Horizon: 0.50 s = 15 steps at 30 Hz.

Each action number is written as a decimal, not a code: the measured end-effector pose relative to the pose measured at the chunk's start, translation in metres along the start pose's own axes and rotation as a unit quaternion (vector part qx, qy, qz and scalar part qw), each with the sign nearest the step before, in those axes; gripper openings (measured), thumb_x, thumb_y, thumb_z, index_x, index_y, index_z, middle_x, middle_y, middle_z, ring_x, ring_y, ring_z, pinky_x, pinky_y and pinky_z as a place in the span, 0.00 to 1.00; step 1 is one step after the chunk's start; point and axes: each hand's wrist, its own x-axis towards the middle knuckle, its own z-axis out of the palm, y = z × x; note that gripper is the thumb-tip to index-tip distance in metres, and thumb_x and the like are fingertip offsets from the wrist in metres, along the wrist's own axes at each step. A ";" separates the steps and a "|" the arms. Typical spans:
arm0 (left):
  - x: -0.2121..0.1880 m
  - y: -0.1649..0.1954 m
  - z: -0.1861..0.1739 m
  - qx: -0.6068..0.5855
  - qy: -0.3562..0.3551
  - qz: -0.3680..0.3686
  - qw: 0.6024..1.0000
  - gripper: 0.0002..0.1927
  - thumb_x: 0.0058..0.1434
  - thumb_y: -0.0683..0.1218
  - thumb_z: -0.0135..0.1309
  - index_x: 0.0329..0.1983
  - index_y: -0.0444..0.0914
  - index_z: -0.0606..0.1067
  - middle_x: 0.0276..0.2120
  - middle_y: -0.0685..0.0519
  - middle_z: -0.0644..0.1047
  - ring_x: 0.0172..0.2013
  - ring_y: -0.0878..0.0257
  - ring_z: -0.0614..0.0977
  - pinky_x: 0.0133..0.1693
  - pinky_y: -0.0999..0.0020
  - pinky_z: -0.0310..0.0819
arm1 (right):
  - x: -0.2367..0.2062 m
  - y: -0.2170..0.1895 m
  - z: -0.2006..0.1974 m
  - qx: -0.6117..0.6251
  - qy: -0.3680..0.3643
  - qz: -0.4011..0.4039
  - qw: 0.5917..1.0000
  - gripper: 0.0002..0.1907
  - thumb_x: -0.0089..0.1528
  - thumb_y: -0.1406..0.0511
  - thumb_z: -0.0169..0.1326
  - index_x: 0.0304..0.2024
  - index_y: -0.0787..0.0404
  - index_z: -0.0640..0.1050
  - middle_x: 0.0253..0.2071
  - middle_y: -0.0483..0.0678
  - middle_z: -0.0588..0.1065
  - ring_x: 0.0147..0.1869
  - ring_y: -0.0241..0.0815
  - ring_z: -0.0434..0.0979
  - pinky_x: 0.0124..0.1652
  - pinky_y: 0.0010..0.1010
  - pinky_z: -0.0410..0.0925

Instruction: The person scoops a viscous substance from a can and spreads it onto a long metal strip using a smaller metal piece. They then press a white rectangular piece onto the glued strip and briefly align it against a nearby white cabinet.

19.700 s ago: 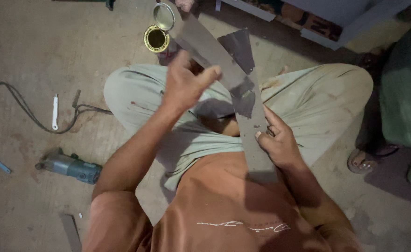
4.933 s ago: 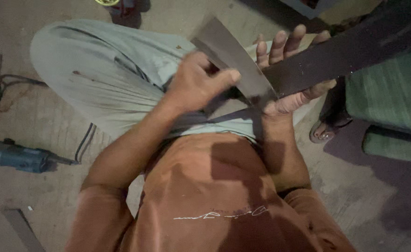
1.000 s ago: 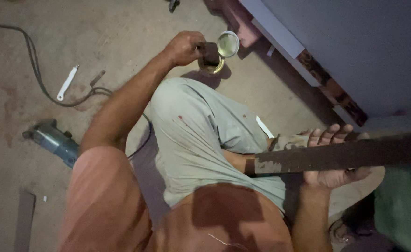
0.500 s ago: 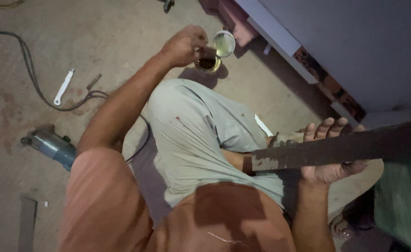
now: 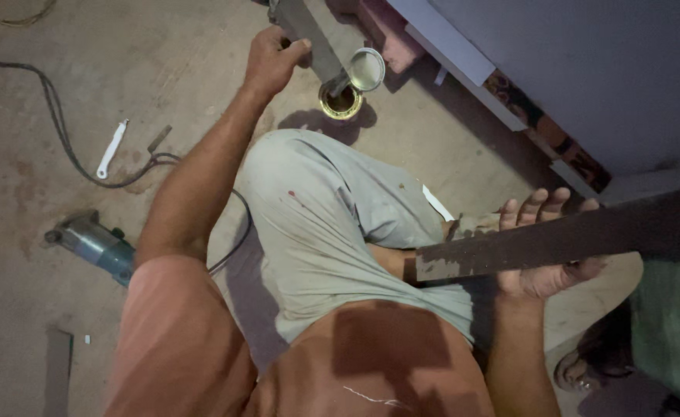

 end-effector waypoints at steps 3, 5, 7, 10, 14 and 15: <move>-0.001 0.005 0.003 0.038 0.011 -0.022 0.999 0.11 0.61 0.45 0.60 0.39 0.30 0.80 0.29 0.47 0.83 0.29 0.63 0.85 0.33 0.66 0.79 | 0.002 0.001 -0.002 0.010 -0.012 0.000 1.000 0.29 0.68 0.44 0.57 0.67 0.45 0.71 0.67 0.44 0.69 0.74 0.41 0.66 0.78 0.47 0.56; 0.000 0.009 0.006 0.059 -0.004 -0.042 0.997 0.11 0.60 0.45 0.59 0.36 0.30 0.80 0.27 0.47 0.83 0.28 0.62 0.86 0.32 0.65 0.80 | 0.002 0.001 -0.004 0.010 -0.014 0.001 1.000 0.30 0.68 0.44 0.57 0.68 0.45 0.72 0.68 0.45 0.70 0.74 0.42 0.66 0.78 0.47 0.56; 0.001 0.013 0.009 0.098 -0.020 -0.038 0.994 0.11 0.59 0.45 0.59 0.37 0.31 0.80 0.26 0.46 0.82 0.27 0.60 0.86 0.32 0.65 0.80 | 0.002 0.001 -0.004 0.011 -0.014 0.002 1.000 0.30 0.68 0.45 0.57 0.69 0.45 0.72 0.69 0.45 0.70 0.73 0.42 0.66 0.76 0.46 0.56; 0.007 0.016 0.015 0.148 -0.055 -0.039 0.987 0.11 0.58 0.45 0.59 0.38 0.31 0.79 0.26 0.46 0.82 0.27 0.58 0.87 0.33 0.62 0.81 | 0.002 0.001 -0.001 0.019 -0.020 0.004 1.000 0.30 0.68 0.45 0.57 0.68 0.46 0.72 0.67 0.45 0.70 0.73 0.42 0.67 0.76 0.45 0.56; 0.022 0.011 0.010 0.278 -0.075 0.011 0.958 0.12 0.58 0.45 0.61 0.40 0.32 0.80 0.27 0.43 0.82 0.28 0.53 0.86 0.35 0.54 0.79 | 0.007 0.003 0.003 0.036 -0.025 0.001 0.999 0.31 0.67 0.45 0.58 0.68 0.46 0.71 0.69 0.45 0.70 0.75 0.42 0.68 0.78 0.46 0.57; 0.027 0.011 0.002 0.354 -0.038 0.140 0.924 0.16 0.52 0.48 0.66 0.40 0.33 0.81 0.28 0.42 0.82 0.29 0.48 0.84 0.33 0.51 0.78 | 0.009 0.003 0.002 0.042 -0.024 -0.003 0.999 0.32 0.66 0.45 0.58 0.69 0.46 0.71 0.69 0.46 0.71 0.76 0.43 0.68 0.77 0.46 0.57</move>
